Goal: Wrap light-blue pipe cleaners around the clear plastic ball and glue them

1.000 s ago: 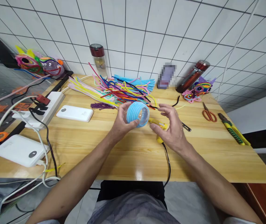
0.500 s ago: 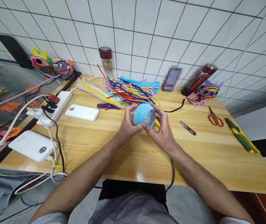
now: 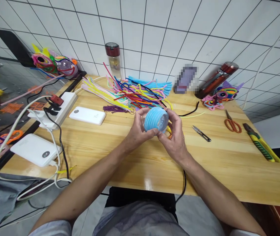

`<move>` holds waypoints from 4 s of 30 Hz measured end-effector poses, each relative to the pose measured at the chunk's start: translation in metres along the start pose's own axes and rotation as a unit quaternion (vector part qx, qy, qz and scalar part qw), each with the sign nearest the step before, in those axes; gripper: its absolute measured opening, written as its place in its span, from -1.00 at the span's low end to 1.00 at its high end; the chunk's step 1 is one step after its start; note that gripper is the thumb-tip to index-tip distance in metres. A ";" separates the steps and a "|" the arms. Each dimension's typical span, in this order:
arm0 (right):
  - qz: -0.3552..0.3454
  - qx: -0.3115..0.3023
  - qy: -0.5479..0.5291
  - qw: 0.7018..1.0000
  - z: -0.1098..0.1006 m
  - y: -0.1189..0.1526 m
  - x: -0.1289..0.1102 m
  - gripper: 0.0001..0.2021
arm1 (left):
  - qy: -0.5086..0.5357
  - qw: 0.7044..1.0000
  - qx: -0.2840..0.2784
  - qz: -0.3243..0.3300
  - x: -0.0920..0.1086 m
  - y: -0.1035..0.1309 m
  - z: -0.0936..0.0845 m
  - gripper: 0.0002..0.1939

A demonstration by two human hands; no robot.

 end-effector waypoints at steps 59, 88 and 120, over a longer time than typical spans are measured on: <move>0.068 -0.002 -0.045 0.997 -0.003 0.006 0.004 -0.31 | -0.045 0.997 -0.060 0.015 0.002 0.000 0.008 0.02; 0.077 -0.003 -0.079 0.994 -0.001 0.005 0.004 -0.28 | -0.047 0.996 -0.064 -0.030 0.005 0.000 0.005 0.00; 0.136 -0.019 -0.054 0.989 0.005 0.004 0.015 -0.23 | -0.042 0.995 -0.038 -0.079 -0.011 -0.003 -0.008 0.00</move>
Point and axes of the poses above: each hand's wrist, its own y-axis away from the middle knuckle, its own z-axis out of the palm, x = y × z, the point moved 8 cm from there along -y, towards the middle knuckle, and after that the axes turned 15 degrees about z, right-handed, at the moved point
